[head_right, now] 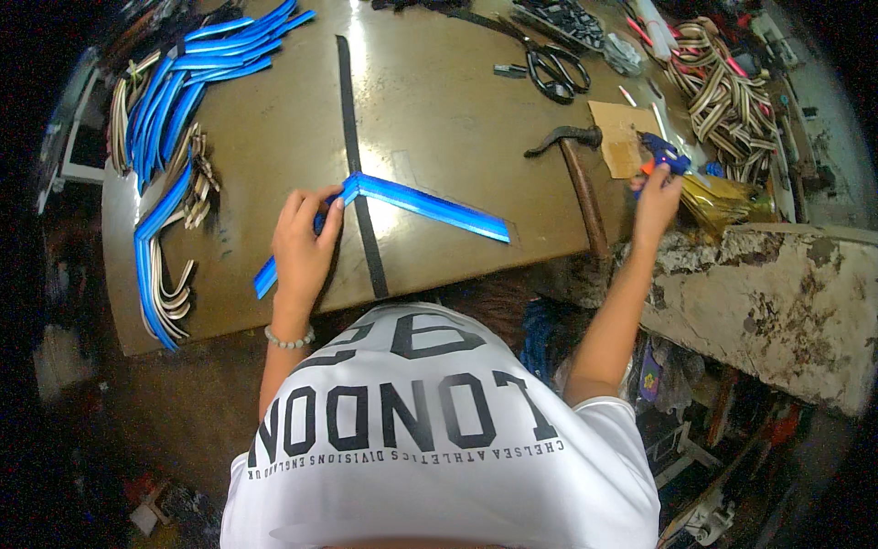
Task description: The person repeatedly assembles short strap units by applying hot glue to blue and black ribbons, folding them into V-shapes, and securing them with small metal clips. The person handles the ribbons and clips one at a time, placing each finished unit aside on the table.
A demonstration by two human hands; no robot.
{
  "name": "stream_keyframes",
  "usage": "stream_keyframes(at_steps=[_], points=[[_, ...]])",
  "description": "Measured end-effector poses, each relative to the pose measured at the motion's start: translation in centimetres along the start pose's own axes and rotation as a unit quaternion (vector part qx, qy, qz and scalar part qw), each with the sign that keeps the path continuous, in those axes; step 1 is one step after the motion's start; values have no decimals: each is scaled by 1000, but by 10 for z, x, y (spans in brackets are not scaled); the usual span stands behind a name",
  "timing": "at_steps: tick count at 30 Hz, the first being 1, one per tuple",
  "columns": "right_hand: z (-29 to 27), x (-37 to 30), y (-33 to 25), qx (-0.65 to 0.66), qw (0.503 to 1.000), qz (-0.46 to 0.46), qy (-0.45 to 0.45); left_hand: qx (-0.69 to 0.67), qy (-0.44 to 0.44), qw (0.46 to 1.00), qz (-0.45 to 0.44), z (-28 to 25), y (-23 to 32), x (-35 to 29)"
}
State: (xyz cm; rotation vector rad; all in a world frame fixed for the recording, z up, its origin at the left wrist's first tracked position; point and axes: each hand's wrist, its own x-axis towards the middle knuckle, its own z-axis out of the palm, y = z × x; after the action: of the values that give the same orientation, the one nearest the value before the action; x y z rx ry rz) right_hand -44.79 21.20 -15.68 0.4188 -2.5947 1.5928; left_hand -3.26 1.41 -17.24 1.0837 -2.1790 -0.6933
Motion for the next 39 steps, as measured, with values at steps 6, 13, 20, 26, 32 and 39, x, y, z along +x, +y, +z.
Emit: stream_keyframes(at_steps=[6,13,20,26,32,39], points=[[34,-89,-121,118,954,-78,-265,-9,3,1000,-6,0,-1,0],[107,-150,-141,-34,841,-275,-465,-15,20,1000,17,2,-4,-1],[111,-147,-144,-54,827,-289,-480,-5,27,999,24,3,-5,-2],[91,-158,-146,-80,809,-288,-506,-10,27,999,27,4,-5,-2],[56,-137,-138,-17,792,-200,-577,-12,25,999,21,4,-6,-2],[1,-30,-22,-117,987,-79,78,-36,23,999,-12,2,-3,-2]])
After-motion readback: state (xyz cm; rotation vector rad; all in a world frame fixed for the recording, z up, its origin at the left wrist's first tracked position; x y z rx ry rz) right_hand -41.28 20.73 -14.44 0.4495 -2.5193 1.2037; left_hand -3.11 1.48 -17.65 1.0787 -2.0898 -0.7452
